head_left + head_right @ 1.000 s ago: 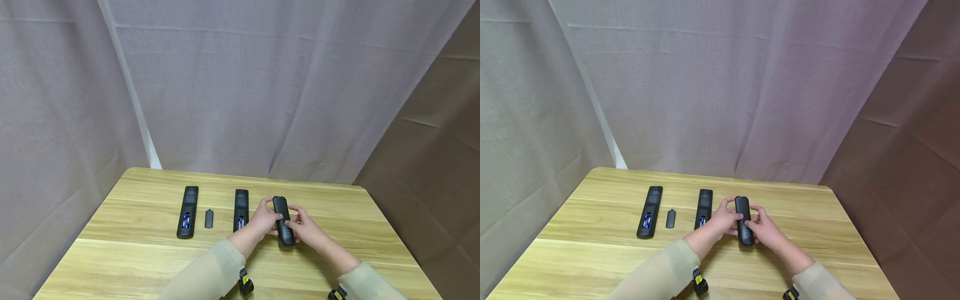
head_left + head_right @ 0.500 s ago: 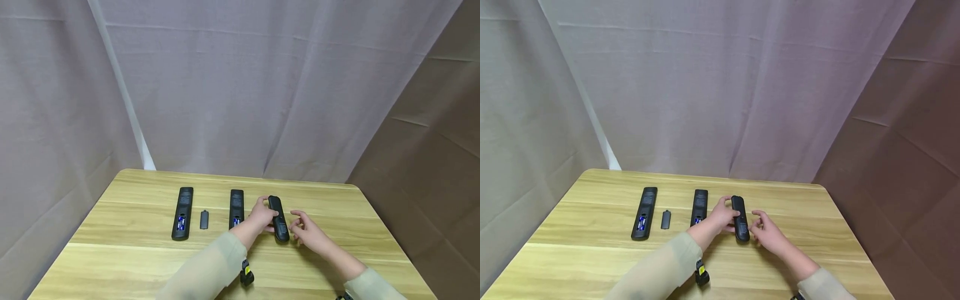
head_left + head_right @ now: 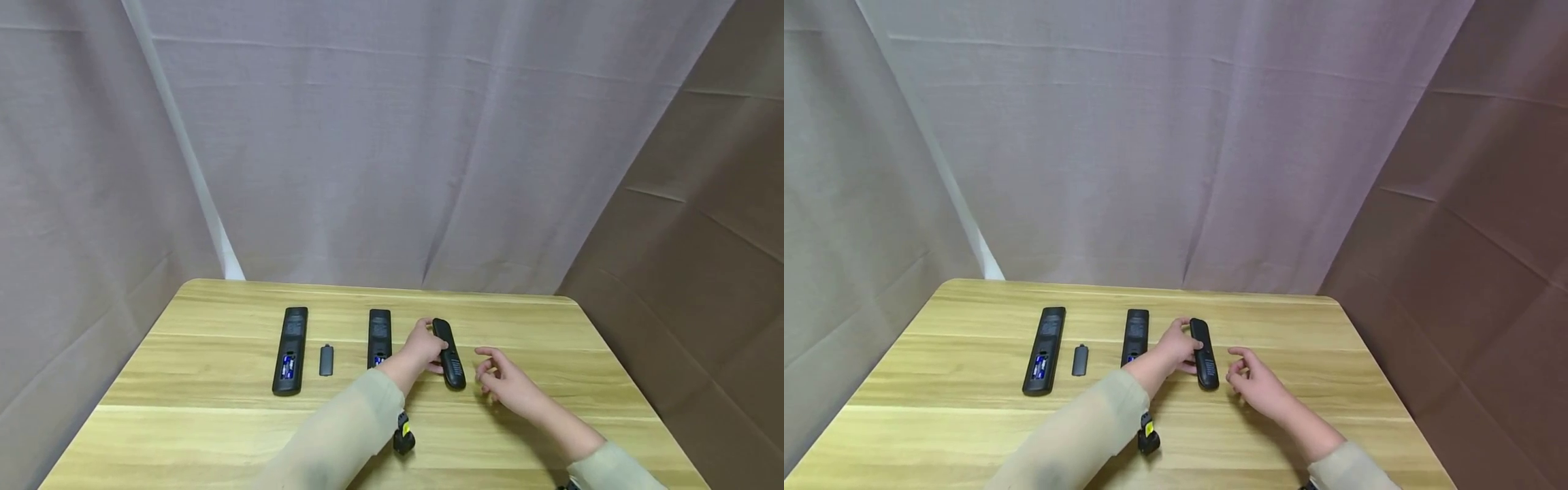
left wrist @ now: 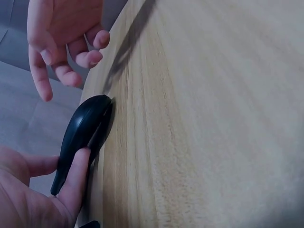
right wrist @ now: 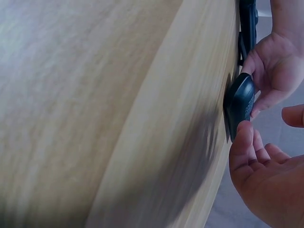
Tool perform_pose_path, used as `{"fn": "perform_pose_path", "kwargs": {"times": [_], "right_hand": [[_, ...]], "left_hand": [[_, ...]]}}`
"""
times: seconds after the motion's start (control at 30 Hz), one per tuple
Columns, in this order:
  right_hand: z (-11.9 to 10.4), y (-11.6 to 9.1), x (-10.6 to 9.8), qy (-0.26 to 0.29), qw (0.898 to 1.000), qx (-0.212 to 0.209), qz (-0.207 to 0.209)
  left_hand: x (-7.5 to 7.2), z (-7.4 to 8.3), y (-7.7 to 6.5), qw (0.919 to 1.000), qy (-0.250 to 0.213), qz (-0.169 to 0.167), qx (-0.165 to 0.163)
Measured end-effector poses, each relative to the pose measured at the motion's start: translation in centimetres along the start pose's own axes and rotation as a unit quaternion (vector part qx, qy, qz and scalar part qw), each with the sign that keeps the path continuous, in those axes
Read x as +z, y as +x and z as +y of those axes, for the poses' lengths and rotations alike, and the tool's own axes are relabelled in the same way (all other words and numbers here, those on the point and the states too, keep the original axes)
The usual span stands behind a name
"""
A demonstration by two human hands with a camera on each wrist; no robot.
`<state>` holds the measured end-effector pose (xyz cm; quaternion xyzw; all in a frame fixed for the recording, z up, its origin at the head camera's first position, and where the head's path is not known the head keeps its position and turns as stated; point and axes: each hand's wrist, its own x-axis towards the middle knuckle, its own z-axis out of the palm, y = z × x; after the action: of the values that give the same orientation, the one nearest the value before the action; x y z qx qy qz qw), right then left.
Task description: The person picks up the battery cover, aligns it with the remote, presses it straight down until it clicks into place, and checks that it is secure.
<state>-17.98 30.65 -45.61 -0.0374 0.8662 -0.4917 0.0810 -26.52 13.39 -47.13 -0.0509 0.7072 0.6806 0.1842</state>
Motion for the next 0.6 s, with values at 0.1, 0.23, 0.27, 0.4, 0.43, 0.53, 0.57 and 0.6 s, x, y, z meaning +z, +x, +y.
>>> {"fn": "perform_pose_path", "kwargs": {"times": [0.1, 0.23, 0.27, 0.4, 0.43, 0.53, 0.57, 0.6], "right_hand": [[0.01, -0.08, -0.05, 0.0, 1.0, 0.002, 0.001], [0.02, -0.22, -0.17, -0.002, 1.0, 0.0, 0.002], [0.0, -0.26, -0.2, -0.003, 1.0, -0.002, 0.002], [-0.16, -0.45, -0.21, -0.002, 1.0, -0.006, 0.004], [-0.2, -0.46, -0.17, -0.002, 1.0, -0.007, 0.004], [-0.22, -0.49, -0.08, -0.004, 1.0, -0.005, 0.003], [-0.21, -0.48, -0.06, -0.005, 1.0, -0.005, 0.003], [-0.23, -0.48, -0.03, -0.006, 1.0, -0.004, 0.002]], "left_hand": [[-0.12, 0.11, 0.05, 1.0, 0.005, -0.003, -0.001], [-0.19, 0.24, -0.04, 0.9999, 0.013, -0.009, -0.005], [-0.2, 0.27, -0.09, 0.9998, 0.015, -0.011, -0.005], [-0.23, 0.51, -0.24, 0.9996, 0.019, -0.02, -0.009], [-0.27, 0.56, -0.25, 0.9995, 0.02, -0.021, -0.009], [-0.38, 0.71, -0.37, 0.9993, 0.027, -0.026, -0.01], [-0.42, 0.77, -0.44, 0.9992, 0.028, -0.027, -0.01], [-0.47, 0.82, -0.49, 0.9992, 0.029, -0.028, -0.008]]}}
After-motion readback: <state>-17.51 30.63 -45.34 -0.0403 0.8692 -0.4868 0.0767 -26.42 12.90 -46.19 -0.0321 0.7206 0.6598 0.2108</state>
